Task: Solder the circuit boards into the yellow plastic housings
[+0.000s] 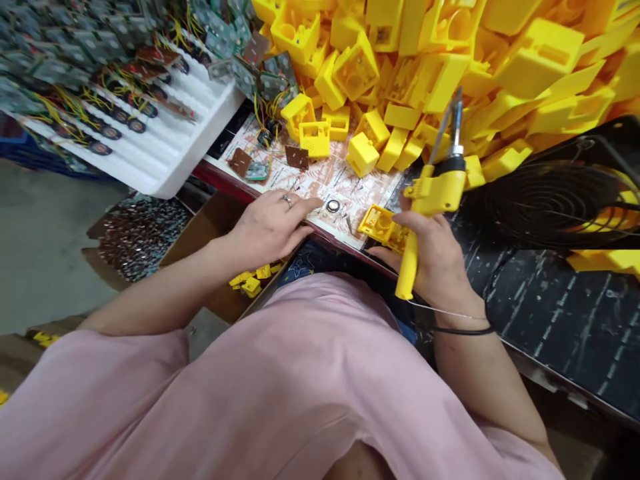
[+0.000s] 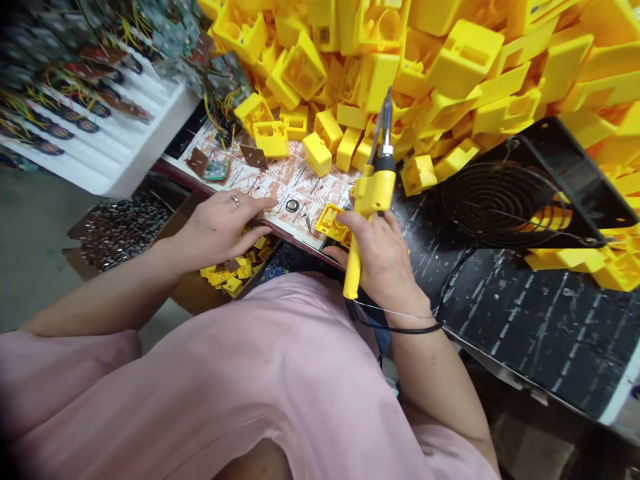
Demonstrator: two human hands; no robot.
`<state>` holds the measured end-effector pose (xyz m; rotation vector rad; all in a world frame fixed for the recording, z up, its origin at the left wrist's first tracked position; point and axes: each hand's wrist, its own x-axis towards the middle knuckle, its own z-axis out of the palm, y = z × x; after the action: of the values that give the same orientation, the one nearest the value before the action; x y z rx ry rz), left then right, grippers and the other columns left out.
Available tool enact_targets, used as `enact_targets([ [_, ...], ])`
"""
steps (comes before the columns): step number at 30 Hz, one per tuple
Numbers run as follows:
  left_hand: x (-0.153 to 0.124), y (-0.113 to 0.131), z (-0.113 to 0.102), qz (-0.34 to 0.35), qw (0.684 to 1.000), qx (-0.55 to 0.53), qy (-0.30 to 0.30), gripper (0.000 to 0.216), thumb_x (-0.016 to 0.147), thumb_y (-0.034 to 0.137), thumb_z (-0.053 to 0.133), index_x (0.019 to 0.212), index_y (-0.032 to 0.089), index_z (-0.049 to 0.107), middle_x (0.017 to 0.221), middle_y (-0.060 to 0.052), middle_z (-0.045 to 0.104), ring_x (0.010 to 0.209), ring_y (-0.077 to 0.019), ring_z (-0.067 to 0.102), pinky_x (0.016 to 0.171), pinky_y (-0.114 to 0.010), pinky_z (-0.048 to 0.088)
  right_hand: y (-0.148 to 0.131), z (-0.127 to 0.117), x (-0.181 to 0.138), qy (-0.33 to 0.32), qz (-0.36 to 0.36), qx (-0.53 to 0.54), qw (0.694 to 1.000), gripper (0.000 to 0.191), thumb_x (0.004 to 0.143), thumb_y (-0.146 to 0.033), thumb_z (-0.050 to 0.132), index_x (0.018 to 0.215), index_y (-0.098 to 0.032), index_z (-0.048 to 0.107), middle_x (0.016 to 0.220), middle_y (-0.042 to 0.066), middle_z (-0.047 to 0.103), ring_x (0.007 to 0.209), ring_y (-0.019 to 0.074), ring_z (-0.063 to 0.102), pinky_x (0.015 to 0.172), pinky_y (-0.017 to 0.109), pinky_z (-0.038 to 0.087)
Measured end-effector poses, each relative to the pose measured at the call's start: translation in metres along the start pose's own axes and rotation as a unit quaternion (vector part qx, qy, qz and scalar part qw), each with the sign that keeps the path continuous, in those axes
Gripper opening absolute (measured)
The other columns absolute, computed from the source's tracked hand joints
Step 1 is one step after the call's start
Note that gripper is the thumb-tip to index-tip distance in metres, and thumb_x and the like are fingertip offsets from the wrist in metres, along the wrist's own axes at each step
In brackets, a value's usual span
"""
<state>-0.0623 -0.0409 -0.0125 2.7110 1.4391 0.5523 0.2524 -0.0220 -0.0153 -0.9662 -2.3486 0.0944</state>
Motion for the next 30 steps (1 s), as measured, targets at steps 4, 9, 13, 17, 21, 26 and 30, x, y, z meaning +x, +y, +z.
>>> enact_targets([
  [4,0.023,-0.012,-0.01,-0.054,0.974,-0.208,-0.074,0.04,0.101,0.031,0.056,0.135,0.015,0.071,0.088,-0.003,0.078,0.079,-0.0165,0.073,0.083,-0.028,0.06,-0.002,0.011,0.002,-0.008,-0.006,0.002,1.0,0.037,0.103,-0.037,0.069,0.136,-0.025,0.057,0.097,0.002,0.071,0.084,0.0209,0.07,0.08,0.033,0.059],
  [9,0.046,-0.017,-0.009,-0.124,0.901,-0.397,-0.12,0.038,0.096,0.043,0.063,0.116,0.015,0.08,0.093,-0.003,0.08,0.08,-0.0135,0.074,0.08,-0.024,0.061,-0.006,0.013,-0.002,0.02,-0.003,-0.005,1.0,0.036,0.106,-0.042,0.065,0.136,-0.024,0.057,0.087,0.0,0.067,0.084,0.0211,0.07,0.088,0.035,0.059],
  [13,0.047,-0.016,-0.011,-0.236,0.832,-0.469,-0.178,0.041,0.085,0.042,0.074,0.115,0.014,0.078,0.078,-0.002,0.077,0.067,-0.0127,0.071,0.065,-0.021,0.058,-0.007,0.006,-0.001,0.014,0.0,0.0,1.0,0.045,0.102,-0.048,0.069,0.138,-0.025,0.055,0.089,0.0,0.068,0.085,0.0218,0.07,0.09,0.037,0.06],
  [17,0.036,-0.012,-0.013,-0.255,0.859,-0.428,-0.117,0.026,0.082,0.036,0.071,0.098,0.016,0.078,0.081,-0.004,0.08,0.071,-0.0128,0.073,0.067,-0.02,0.058,-0.007,0.004,0.001,0.023,-0.01,-0.007,1.0,0.043,0.101,-0.045,0.072,0.137,-0.024,0.058,0.084,-0.002,0.067,0.078,0.0204,0.069,0.085,0.035,0.06],
  [21,0.023,-0.003,-0.015,-0.275,0.867,-0.412,-0.056,0.025,0.083,0.037,0.075,0.096,0.016,0.077,0.076,-0.001,0.079,0.069,-0.0129,0.075,0.066,-0.019,0.059,-0.011,0.004,0.004,0.044,-0.022,-0.016,0.999,0.041,0.1,-0.045,0.074,0.132,-0.023,0.061,0.093,0.002,0.073,0.082,0.0215,0.073,0.083,0.036,0.061],
  [26,0.026,0.014,-0.014,-0.377,0.697,-0.61,0.023,0.045,0.064,0.044,0.101,0.088,0.017,0.074,0.06,0.003,0.072,0.052,-0.0105,0.07,0.052,-0.015,0.056,-0.031,0.001,0.006,0.071,-0.013,0.057,0.996,0.041,0.094,-0.043,0.082,0.124,-0.026,0.06,0.104,0.003,0.079,0.086,0.0204,0.077,0.08,0.034,0.063],
  [30,0.048,0.041,-0.006,-0.357,0.582,-0.722,0.115,0.057,0.05,0.046,0.109,0.086,0.018,0.075,0.066,0.007,0.073,0.059,-0.0083,0.074,0.054,-0.012,0.058,-0.049,0.005,0.01,0.104,0.024,0.154,0.982,0.052,0.088,-0.045,0.087,0.124,-0.025,0.057,0.097,0.002,0.078,0.086,0.0219,0.08,0.077,0.034,0.067],
])
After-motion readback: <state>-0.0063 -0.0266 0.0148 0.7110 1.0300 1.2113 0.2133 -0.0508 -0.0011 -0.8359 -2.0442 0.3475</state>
